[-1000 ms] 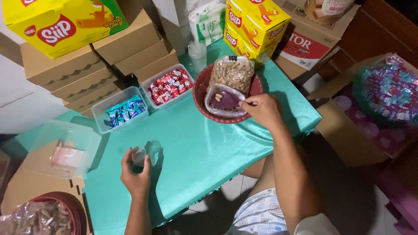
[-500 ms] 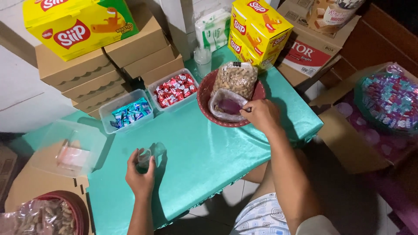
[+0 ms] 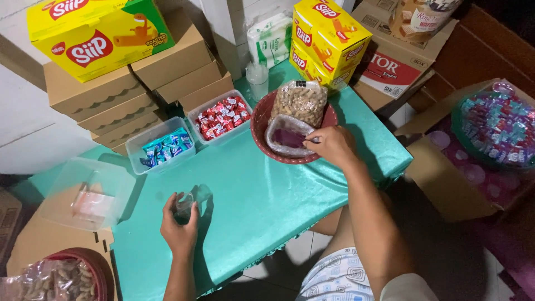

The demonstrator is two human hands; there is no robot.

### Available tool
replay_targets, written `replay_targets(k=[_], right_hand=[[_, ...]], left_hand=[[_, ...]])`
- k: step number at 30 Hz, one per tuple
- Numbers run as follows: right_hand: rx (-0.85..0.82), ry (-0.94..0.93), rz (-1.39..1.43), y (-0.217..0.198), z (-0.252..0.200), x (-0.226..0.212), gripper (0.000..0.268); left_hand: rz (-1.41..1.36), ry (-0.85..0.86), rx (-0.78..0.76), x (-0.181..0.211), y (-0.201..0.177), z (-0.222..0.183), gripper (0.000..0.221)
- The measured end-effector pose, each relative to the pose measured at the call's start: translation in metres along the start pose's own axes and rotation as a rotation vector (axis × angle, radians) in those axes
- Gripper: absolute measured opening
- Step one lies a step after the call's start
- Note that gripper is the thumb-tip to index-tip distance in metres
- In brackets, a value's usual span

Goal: Packing peanuts into small plastic bags using hands and a spoon

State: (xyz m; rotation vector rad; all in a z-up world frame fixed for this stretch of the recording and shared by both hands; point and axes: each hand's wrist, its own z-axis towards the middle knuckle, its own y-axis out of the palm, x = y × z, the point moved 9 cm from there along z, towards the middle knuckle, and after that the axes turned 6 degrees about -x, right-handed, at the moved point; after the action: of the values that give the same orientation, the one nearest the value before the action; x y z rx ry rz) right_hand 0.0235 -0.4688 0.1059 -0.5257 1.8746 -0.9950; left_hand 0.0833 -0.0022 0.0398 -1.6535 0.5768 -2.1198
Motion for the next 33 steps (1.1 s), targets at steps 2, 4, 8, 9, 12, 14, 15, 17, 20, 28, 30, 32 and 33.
replay_targets(k=[2,4,8,9,12,14,15,17,20,28,30,32,33], right_hand=[[-0.01,-0.011,-0.026,0.002,0.001,-0.003,0.027],[-0.022,-0.02,-0.051,0.005,0.003,-0.003,0.029],[-0.026,-0.079,-0.025,0.003,0.002,-0.002,0.024],[-0.041,-0.093,0.014,0.003,0.001,-0.002,0.021],[-0.1,0.038,0.213,-0.007,-0.013,-0.005,0.028],[-0.1,0.037,0.236,-0.011,-0.016,-0.005,0.029],[-0.1,0.034,0.261,-0.013,-0.017,-0.006,0.03],[-0.072,0.021,0.27,-0.014,-0.018,-0.003,0.029],[-0.035,0.01,0.283,-0.016,-0.018,0.002,0.028],[0.052,-0.055,0.282,-0.028,-0.022,-0.001,0.025],[0.063,-0.034,0.239,-0.032,-0.026,-0.008,0.027],[0.105,-0.099,0.219,-0.033,-0.028,-0.015,0.024],[0.148,-0.159,0.205,-0.035,-0.028,-0.023,0.021]], left_hand=[[0.022,0.021,0.0,-0.002,0.001,0.0,0.058],[0.044,0.041,-0.001,-0.002,0.001,0.0,0.059],[0.056,0.048,0.0,-0.001,0.001,0.0,0.059],[0.053,0.053,0.001,0.0,0.001,0.0,0.058],[0.059,0.056,-0.005,-0.003,0.001,0.0,0.06],[0.058,0.057,-0.006,0.001,0.001,0.0,0.059],[0.058,0.058,-0.008,0.004,0.0,0.001,0.058],[0.059,0.042,-0.009,0.001,0.0,0.0,0.059],[0.05,0.017,-0.013,-0.002,0.0,0.0,0.06],[0.043,0.018,-0.014,-0.006,0.001,0.0,0.062],[0.043,0.063,0.023,-0.009,0.0,-0.001,0.061],[0.039,0.055,0.026,-0.011,0.0,0.0,0.061],[0.038,0.052,0.023,-0.012,-0.001,0.0,0.061]])
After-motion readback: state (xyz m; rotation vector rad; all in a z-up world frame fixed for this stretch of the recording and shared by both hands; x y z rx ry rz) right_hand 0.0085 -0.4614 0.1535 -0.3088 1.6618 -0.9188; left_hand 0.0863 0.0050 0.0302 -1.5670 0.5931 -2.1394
